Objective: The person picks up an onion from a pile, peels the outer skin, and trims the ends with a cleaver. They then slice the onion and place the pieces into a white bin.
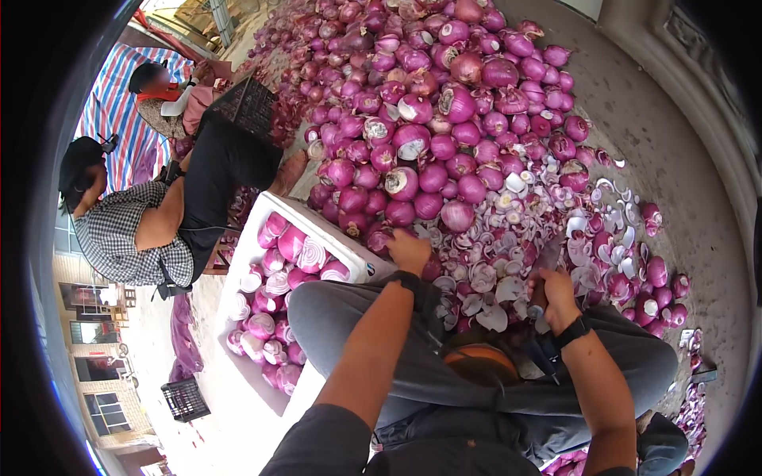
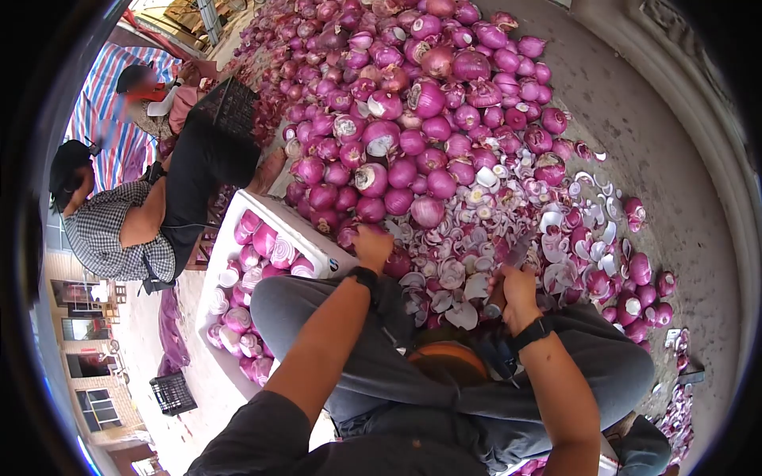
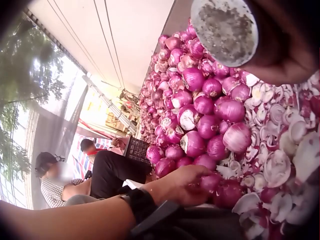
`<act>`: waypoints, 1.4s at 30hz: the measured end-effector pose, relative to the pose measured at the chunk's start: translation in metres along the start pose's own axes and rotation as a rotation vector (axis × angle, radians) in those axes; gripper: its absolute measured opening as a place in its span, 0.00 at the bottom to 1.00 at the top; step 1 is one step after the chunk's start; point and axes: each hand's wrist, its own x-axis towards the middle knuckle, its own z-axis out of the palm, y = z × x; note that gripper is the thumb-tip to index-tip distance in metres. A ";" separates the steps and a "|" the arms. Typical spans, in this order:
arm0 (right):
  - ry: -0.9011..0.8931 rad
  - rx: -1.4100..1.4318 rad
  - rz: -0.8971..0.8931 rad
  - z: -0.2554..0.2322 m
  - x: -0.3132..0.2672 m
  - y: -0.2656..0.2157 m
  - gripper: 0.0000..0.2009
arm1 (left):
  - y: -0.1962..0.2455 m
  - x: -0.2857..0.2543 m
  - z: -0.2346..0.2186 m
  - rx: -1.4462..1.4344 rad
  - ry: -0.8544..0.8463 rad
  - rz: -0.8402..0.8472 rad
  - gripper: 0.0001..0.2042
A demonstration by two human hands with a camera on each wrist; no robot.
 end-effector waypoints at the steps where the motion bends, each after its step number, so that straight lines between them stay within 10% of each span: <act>1: 0.002 -0.003 0.001 0.001 -0.003 0.000 0.06 | 0.004 0.009 -0.007 0.000 -0.003 -0.002 0.26; 10: 0.029 0.026 0.013 0.006 -0.011 -0.012 0.11 | -0.011 0.068 -0.020 0.376 -0.170 -0.125 0.28; 19: 0.018 0.056 0.028 -0.004 0.002 -0.003 0.10 | -0.035 0.092 0.003 0.857 -0.188 0.131 0.23; 24: -0.085 0.120 0.366 -0.012 0.018 0.007 0.07 | -0.019 0.078 -0.010 0.861 -0.163 0.176 0.27; 30: 0.083 0.157 0.211 -0.020 0.042 0.028 0.06 | 0.004 0.097 0.021 -0.049 -0.574 0.414 0.41; 34: 0.111 0.272 0.078 0.006 0.013 0.013 0.05 | 0.102 -0.009 -0.063 -0.657 -1.013 0.218 0.34; 40: -0.038 -0.140 -0.716 0.028 -0.046 -0.026 0.03 | 0.129 -0.066 -0.107 -1.090 -1.278 0.286 0.28; 42: -0.036 -0.194 -0.896 0.025 -0.046 -0.036 0.08 | 0.122 -0.071 -0.118 -1.285 -1.567 0.080 0.29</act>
